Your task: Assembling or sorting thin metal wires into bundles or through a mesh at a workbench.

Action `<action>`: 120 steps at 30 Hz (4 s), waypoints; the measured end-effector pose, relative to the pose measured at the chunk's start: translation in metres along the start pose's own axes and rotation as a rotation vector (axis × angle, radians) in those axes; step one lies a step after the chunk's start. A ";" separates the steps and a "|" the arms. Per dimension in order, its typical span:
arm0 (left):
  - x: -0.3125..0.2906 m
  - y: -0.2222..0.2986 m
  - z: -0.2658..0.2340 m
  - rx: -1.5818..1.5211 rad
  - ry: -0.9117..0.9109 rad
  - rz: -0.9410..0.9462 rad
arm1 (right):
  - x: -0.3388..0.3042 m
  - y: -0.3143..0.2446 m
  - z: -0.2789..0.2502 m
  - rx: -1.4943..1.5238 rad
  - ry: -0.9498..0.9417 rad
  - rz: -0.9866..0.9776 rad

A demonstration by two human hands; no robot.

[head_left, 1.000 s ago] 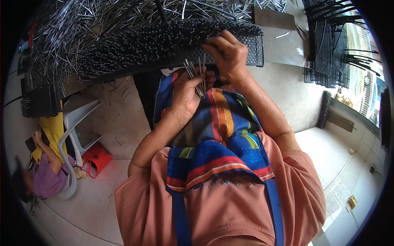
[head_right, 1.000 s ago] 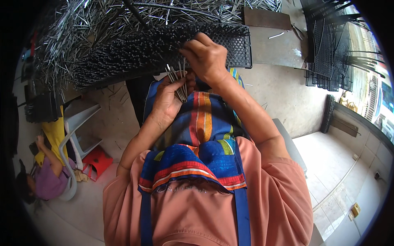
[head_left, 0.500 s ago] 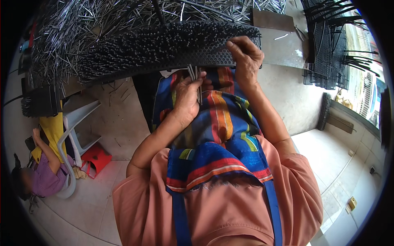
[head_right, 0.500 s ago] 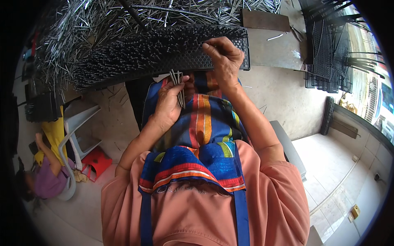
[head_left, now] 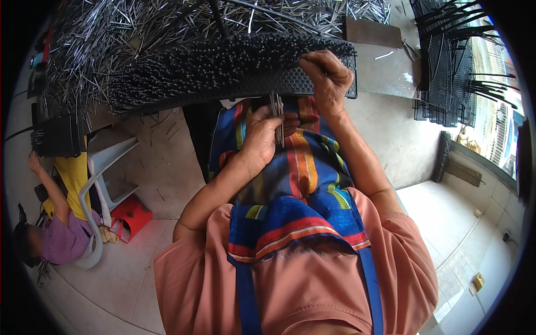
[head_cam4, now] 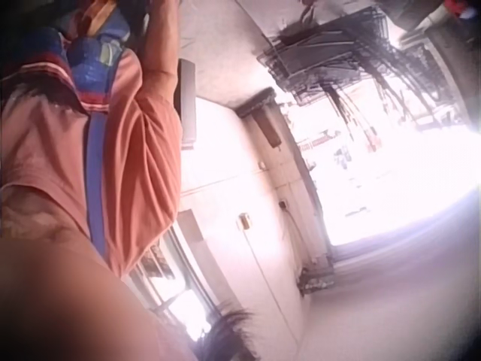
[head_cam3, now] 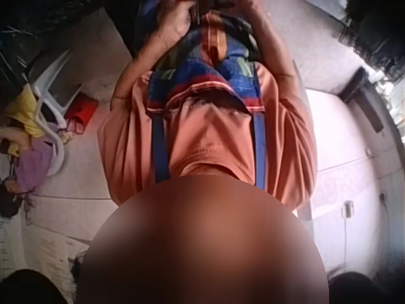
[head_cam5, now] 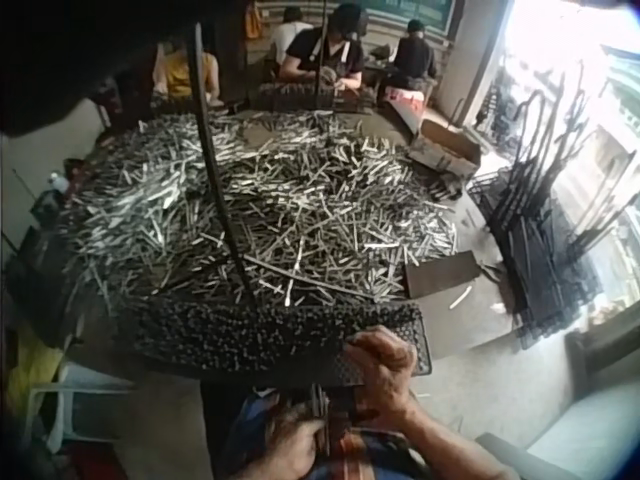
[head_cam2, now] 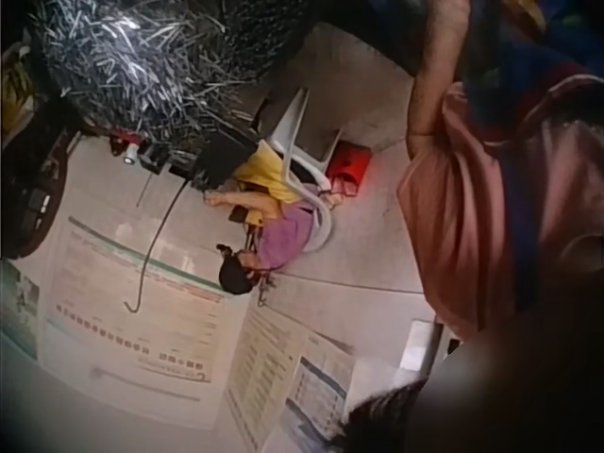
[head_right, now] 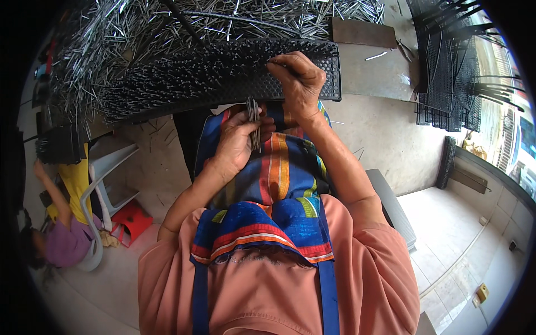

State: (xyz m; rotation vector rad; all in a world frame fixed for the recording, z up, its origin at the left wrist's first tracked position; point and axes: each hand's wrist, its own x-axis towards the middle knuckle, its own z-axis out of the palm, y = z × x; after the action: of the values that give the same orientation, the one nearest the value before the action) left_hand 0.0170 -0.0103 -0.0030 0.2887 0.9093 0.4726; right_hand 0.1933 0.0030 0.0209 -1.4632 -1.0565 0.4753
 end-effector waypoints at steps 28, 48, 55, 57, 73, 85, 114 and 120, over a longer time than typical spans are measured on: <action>0.007 0.007 0.051 0.259 -0.191 0.023 | -0.029 -0.008 -0.047 0.257 -0.249 0.837; 0.030 -0.001 0.076 0.211 -0.013 0.027 | 0.009 0.011 -0.082 0.268 0.034 0.542; 0.032 -0.004 0.074 0.172 -0.035 -0.037 | 0.026 0.030 -0.070 -0.180 0.119 -0.113; 0.032 -0.005 0.072 0.178 -0.015 -0.047 | 0.026 0.034 -0.070 -0.192 0.100 -0.110; 0.031 -0.003 0.072 0.167 0.004 -0.041 | 0.033 0.037 -0.057 -0.407 0.100 -0.055; 0.039 0.002 0.082 0.090 -0.091 0.037 | 0.024 0.024 -0.071 -0.404 -0.020 0.033; 0.064 0.001 0.075 0.209 -0.070 -0.089 | 0.036 0.028 -0.079 -0.368 0.061 -0.093; 0.059 0.010 0.066 0.207 -0.174 -0.113 | 0.034 0.038 -0.076 -0.471 0.113 -0.084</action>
State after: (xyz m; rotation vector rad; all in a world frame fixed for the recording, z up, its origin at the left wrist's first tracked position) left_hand 0.0985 0.0250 0.0000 0.4574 0.8005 0.2441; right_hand 0.2833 -0.0073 0.0110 -1.8233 -1.1835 0.0790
